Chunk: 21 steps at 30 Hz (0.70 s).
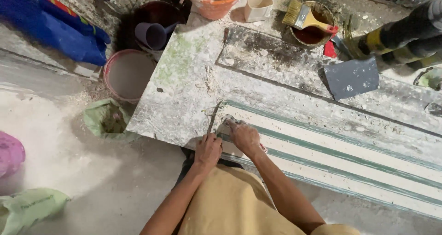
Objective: The person picks up a long, rectangular plaster object with green stripes and uses a small tool to scrape and clean its surface. They move the object to a different position on the workbench and continue scraping along the length of the item.
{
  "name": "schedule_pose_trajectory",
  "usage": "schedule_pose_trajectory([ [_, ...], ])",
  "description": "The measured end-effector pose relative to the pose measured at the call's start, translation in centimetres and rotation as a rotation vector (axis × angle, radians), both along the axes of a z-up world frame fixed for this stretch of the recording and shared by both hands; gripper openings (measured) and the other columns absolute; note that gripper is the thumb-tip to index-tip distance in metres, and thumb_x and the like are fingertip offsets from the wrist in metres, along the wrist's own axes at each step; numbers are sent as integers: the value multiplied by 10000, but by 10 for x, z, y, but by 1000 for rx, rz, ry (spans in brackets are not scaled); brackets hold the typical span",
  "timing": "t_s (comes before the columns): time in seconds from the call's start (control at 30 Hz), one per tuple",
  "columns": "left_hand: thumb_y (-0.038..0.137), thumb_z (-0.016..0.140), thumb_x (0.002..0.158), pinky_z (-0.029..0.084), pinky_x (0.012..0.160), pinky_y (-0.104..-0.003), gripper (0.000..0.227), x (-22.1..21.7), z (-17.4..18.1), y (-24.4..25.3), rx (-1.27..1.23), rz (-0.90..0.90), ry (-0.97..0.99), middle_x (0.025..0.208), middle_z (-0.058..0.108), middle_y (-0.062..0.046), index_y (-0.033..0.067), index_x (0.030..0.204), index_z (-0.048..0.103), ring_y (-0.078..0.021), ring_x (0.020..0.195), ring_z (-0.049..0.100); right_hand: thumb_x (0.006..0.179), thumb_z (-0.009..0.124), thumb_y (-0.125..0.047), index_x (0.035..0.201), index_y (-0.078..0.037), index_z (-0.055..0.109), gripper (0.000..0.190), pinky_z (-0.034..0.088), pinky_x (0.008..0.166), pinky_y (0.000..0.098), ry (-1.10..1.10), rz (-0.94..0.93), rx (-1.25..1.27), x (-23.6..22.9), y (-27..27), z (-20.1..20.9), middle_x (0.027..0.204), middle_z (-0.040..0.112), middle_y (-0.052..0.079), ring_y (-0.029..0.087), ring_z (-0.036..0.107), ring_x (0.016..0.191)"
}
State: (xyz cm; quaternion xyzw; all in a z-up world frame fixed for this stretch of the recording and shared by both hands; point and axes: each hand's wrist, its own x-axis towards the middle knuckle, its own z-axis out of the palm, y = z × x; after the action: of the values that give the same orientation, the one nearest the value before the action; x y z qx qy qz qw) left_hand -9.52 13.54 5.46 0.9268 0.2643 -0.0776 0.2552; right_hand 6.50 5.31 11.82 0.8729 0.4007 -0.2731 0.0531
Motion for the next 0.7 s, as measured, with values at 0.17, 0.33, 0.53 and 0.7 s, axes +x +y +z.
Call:
schedule_pose_trajectory([
  [0.17,337,545,1012,473,946,-473,175,0,-33,-2,59,-110,68,1170,510,-51,166,1024,579,-259,1079,508,1003,477,-367,1385,-376,608,404,615,740,549,5,-5,19,-2,4,16,1039,732,173,414,756,912],
  [0.33,309,594,905,527,814,-479,165,0,-60,-5,147,-102,40,1145,510,-60,170,994,600,-293,1078,550,1006,474,-358,1433,-367,578,439,619,741,533,-4,4,-31,3,3,11,1033,742,146,394,762,935],
  [0.53,342,670,827,573,833,-503,329,-7,-74,-5,151,-136,-4,1236,525,-110,126,1074,658,-359,1123,576,1006,419,-343,1305,-247,691,416,623,755,497,4,38,-60,-6,22,31,1035,767,118,343,769,942],
  [0.7,336,535,997,546,808,-438,207,-3,-26,-5,118,-120,-21,1140,542,-80,152,998,630,-289,1020,592,1001,461,-296,1158,-135,749,366,617,752,488,3,-7,-27,6,-3,75,1000,772,143,356,766,962],
])
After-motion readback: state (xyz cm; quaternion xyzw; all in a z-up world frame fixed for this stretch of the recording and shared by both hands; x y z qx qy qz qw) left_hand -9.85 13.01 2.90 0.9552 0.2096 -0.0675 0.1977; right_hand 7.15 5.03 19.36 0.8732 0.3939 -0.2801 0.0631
